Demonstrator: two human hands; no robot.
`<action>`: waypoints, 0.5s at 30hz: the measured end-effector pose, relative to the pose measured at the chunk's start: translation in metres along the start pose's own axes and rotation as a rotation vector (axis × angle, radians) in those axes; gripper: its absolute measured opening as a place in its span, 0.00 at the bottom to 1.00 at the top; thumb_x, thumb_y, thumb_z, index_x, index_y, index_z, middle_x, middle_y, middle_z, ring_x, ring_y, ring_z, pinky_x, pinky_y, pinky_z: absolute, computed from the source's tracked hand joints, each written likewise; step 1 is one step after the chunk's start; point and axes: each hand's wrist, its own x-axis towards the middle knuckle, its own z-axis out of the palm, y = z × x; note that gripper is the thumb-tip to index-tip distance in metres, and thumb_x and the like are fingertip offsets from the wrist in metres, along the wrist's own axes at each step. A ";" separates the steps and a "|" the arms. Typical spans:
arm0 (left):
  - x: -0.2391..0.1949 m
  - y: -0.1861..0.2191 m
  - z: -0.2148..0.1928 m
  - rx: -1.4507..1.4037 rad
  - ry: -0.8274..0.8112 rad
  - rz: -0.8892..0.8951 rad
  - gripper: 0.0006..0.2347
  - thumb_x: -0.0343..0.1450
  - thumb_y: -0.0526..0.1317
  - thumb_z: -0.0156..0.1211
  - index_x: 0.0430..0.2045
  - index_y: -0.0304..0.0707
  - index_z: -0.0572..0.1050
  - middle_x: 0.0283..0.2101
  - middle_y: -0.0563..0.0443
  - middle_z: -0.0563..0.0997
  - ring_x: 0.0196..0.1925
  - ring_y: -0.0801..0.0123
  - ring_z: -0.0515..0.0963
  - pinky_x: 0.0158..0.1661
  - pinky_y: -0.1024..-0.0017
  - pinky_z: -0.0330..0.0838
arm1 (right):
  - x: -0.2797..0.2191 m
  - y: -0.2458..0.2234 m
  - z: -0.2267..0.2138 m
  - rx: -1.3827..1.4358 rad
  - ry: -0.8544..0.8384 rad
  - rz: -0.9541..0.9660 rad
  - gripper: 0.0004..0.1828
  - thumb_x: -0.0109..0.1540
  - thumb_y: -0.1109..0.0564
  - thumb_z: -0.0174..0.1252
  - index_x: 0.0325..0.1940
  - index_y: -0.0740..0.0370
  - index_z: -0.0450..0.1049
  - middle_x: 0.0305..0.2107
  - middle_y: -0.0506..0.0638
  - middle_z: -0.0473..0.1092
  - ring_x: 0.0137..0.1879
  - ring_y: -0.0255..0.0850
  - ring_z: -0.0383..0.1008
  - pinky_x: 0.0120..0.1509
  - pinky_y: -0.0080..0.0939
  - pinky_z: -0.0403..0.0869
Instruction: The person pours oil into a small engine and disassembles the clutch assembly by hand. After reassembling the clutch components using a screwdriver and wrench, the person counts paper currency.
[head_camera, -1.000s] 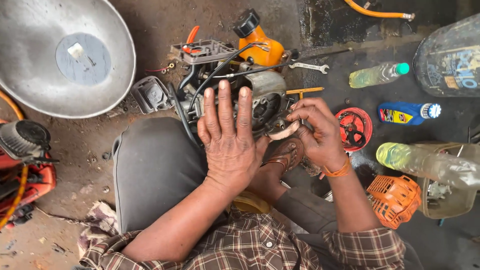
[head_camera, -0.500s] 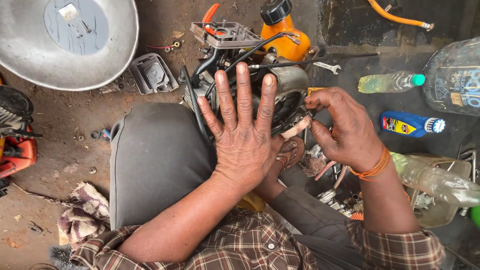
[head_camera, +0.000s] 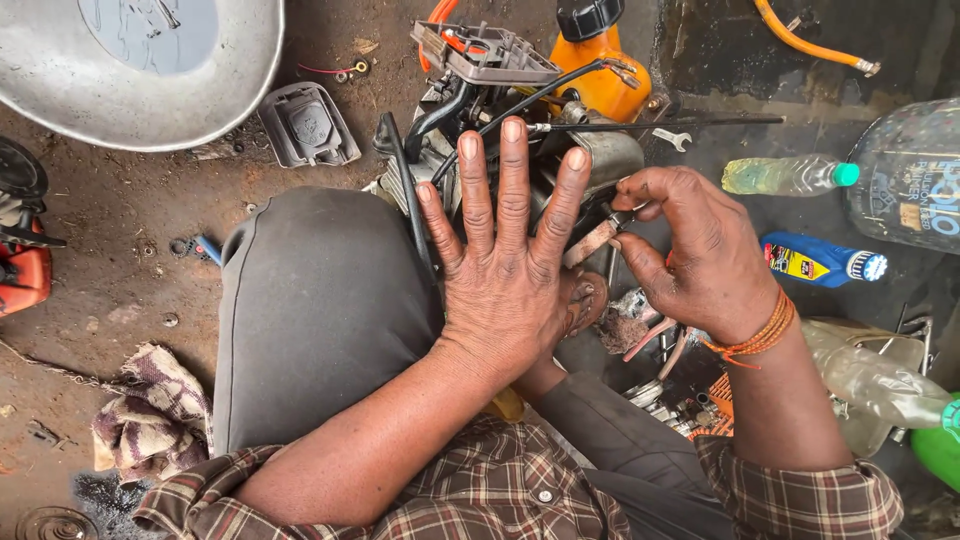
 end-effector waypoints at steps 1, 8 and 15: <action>0.000 0.001 0.000 -0.004 0.017 0.005 0.43 0.74 0.56 0.64 0.79 0.58 0.39 0.81 0.32 0.36 0.83 0.34 0.33 0.71 0.27 0.18 | 0.000 0.000 0.001 0.001 0.015 0.003 0.26 0.54 0.67 0.69 0.55 0.65 0.68 0.45 0.54 0.73 0.47 0.45 0.77 0.52 0.41 0.76; 0.005 0.004 -0.007 0.005 -0.053 0.012 0.41 0.70 0.56 0.66 0.77 0.58 0.47 0.78 0.25 0.36 0.80 0.25 0.33 0.67 0.23 0.18 | -0.001 -0.004 0.012 0.011 0.100 -0.018 0.24 0.56 0.68 0.69 0.53 0.65 0.68 0.46 0.54 0.74 0.48 0.47 0.78 0.54 0.42 0.77; 0.008 0.006 -0.011 -0.051 -0.059 -0.011 0.41 0.66 0.57 0.68 0.74 0.57 0.52 0.78 0.26 0.37 0.80 0.26 0.32 0.67 0.23 0.18 | -0.010 -0.008 0.033 -0.071 0.287 -0.049 0.20 0.59 0.67 0.70 0.50 0.65 0.70 0.46 0.55 0.76 0.54 0.52 0.78 0.58 0.47 0.76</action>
